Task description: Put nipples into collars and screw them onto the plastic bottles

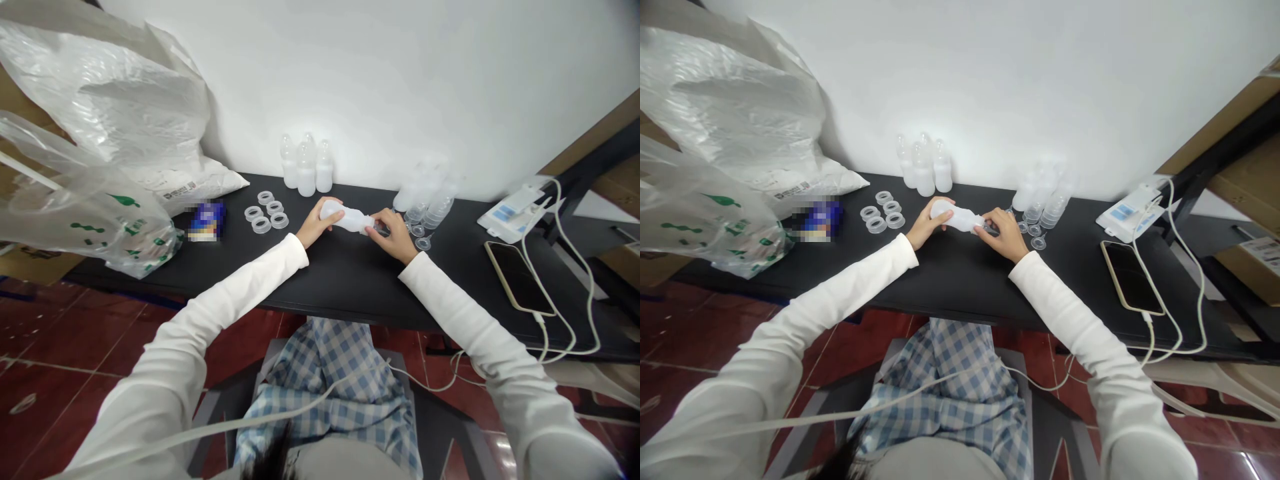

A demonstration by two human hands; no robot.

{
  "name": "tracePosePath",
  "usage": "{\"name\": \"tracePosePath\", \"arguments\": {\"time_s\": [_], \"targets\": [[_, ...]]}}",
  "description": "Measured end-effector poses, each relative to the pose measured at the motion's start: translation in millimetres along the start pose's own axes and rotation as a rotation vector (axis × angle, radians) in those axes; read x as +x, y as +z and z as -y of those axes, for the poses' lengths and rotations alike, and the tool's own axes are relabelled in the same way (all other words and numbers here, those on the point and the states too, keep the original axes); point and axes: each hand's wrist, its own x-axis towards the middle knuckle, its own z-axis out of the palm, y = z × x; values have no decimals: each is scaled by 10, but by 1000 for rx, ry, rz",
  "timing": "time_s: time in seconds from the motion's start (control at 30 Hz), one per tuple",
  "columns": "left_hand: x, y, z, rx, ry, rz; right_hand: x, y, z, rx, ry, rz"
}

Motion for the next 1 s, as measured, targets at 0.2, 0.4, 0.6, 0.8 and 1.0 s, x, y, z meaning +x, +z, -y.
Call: {"name": "tracePosePath", "arguments": {"time_s": [0.2,0.4,0.6,0.8,1.0], "targets": [[9,-88,-67,192,243,159,3,39,-9,253,212,-34],[18,-161,-89,426,455,197,5,65,-30,373,302,43],[-26,-156,-68,549,582,186,23,36,-16,344,266,30],[-70,-100,-80,523,557,64,46,-80,-43,67,74,-96],[-53,-79,-91,353,346,-216,88,-484,-202,-380,220,-507]]}}
